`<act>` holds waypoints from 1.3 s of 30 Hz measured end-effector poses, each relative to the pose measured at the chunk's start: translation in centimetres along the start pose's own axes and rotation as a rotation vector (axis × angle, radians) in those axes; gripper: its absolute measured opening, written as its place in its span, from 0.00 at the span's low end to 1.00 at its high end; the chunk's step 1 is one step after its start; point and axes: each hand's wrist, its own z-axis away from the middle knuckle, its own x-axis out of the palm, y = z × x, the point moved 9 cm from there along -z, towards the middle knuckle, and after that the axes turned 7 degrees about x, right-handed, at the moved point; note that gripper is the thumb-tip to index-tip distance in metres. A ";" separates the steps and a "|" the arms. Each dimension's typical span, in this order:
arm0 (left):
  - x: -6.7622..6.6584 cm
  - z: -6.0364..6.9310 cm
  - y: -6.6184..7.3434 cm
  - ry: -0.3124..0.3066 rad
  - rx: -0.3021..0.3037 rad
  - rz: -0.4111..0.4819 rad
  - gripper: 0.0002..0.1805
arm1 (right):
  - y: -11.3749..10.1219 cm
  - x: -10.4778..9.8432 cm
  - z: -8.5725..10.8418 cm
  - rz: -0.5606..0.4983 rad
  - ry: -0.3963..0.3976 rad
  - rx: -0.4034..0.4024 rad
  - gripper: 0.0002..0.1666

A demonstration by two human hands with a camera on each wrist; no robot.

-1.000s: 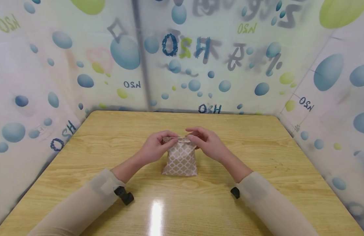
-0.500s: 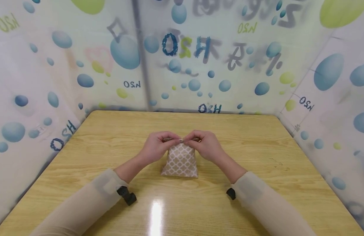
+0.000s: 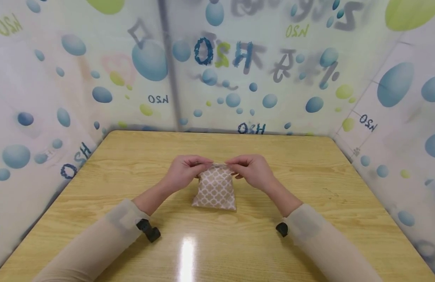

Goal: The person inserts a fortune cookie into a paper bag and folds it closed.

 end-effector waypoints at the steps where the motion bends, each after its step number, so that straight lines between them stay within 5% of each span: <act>1: 0.0 0.0 -0.2 -0.005 -0.013 0.011 0.11 | 0.0 -0.1 0.0 0.008 0.004 -0.005 0.16; 14: -0.7 0.5 -0.8 0.010 -0.068 0.045 0.13 | 0.7 -0.2 0.1 -0.046 -0.021 0.013 0.16; 27: -2.2 0.4 -1.1 0.125 -0.073 0.098 0.10 | 1.9 -0.7 0.1 -0.114 0.009 0.094 0.18; 39: -2.1 0.5 -2.0 0.071 -0.131 0.069 0.13 | 2.5 -0.1 -0.2 -0.071 -0.072 0.151 0.18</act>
